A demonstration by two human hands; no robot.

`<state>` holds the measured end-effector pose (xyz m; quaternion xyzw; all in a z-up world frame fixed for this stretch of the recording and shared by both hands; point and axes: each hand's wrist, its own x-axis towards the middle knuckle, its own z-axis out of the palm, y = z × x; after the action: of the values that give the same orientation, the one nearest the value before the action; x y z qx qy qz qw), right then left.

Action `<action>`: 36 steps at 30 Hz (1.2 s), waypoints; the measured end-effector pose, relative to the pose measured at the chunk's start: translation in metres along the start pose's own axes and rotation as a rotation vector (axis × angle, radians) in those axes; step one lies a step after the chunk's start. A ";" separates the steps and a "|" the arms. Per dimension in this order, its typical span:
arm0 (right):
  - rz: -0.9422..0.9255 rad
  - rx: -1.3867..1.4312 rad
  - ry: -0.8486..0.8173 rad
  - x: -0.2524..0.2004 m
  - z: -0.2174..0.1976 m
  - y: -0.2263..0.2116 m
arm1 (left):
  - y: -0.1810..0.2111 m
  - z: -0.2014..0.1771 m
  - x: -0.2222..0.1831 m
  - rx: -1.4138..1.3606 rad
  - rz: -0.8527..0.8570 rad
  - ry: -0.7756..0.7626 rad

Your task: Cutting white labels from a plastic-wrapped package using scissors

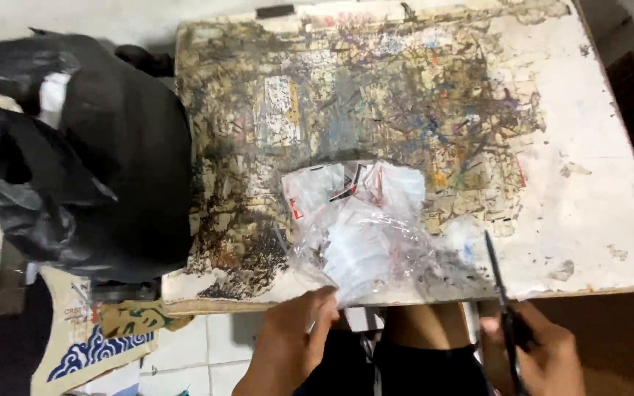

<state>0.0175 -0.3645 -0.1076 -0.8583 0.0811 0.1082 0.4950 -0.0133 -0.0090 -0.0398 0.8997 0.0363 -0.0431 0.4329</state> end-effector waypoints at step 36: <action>-0.751 -0.737 0.617 0.133 0.002 0.025 | 0.039 -0.007 0.015 -1.007 -0.585 0.161</action>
<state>0.1396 -0.3790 -0.1648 -0.9349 -0.1301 -0.3063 0.1235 0.0055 -0.0272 -0.0070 0.5360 0.3321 -0.0696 0.7730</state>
